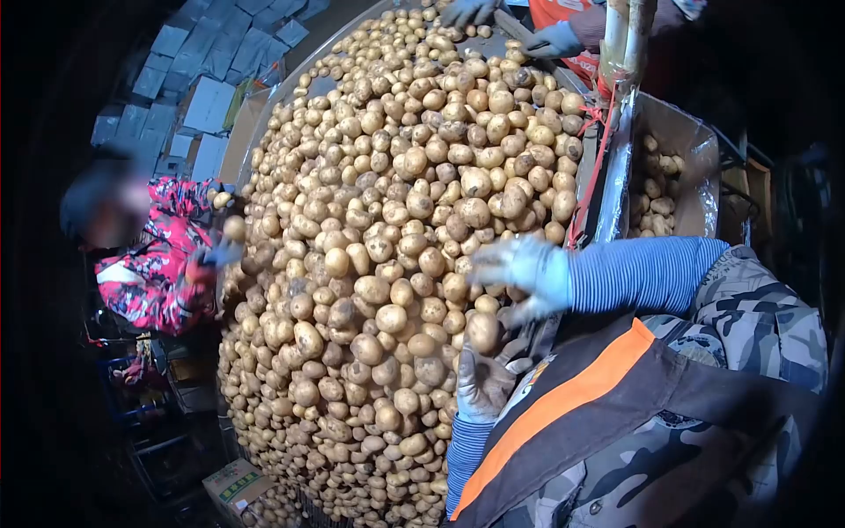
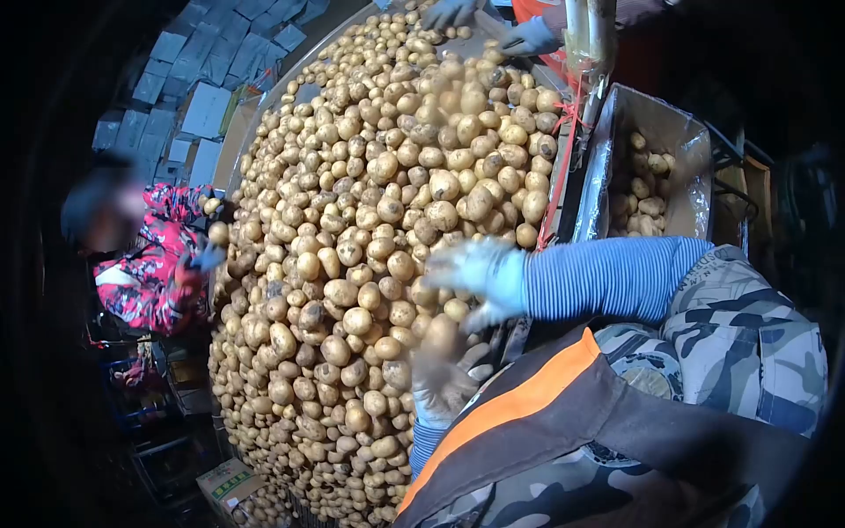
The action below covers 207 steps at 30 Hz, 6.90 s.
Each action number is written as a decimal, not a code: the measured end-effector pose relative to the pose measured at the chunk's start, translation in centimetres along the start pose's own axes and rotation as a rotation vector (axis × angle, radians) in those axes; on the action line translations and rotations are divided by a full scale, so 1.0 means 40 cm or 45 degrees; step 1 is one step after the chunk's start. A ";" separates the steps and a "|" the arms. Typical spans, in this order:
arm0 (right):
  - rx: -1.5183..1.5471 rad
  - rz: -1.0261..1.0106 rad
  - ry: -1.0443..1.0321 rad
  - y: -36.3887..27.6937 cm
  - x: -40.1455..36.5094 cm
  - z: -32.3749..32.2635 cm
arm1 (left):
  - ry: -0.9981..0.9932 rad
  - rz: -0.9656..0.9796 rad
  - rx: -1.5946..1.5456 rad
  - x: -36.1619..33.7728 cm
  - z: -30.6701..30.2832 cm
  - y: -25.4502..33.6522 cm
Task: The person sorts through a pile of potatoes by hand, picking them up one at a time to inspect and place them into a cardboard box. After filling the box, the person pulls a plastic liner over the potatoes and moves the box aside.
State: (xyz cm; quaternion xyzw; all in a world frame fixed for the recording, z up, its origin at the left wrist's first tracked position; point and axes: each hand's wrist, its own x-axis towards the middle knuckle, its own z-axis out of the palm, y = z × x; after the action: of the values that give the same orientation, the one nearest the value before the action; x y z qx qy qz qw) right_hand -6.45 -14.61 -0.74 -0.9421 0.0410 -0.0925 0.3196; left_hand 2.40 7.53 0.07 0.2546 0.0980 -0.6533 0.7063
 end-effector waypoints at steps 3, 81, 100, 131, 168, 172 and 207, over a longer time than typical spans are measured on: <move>-0.474 0.433 -0.014 0.072 0.000 -0.059 | 0.126 0.053 0.110 0.008 0.004 0.013; 3.192 0.435 -0.374 0.091 -0.108 0.175 | 0.151 0.154 0.492 0.087 -0.024 0.003; 1.794 0.525 0.227 0.024 -0.298 0.103 | 0.025 0.044 1.630 0.130 0.007 -0.066; 2.066 0.829 0.216 0.002 -0.274 0.080 | -0.057 -0.034 0.664 0.139 0.019 -0.087; 0.271 0.643 0.026 0.294 0.380 -0.013 | 0.185 0.367 0.571 0.072 0.004 0.009; 1.789 0.273 0.225 0.252 0.177 -0.063 | 0.144 0.319 0.782 0.093 -0.037 0.007; 1.110 1.427 0.389 0.037 -0.613 0.042 | 0.002 -0.051 1.044 0.221 0.035 -0.175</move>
State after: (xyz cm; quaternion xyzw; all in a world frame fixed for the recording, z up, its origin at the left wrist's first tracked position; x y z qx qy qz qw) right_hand -30.17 -11.45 -6.56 -0.5430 0.5213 -0.0534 0.6562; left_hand -3.54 -1.00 -4.53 0.5135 -0.1650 -0.6517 0.5332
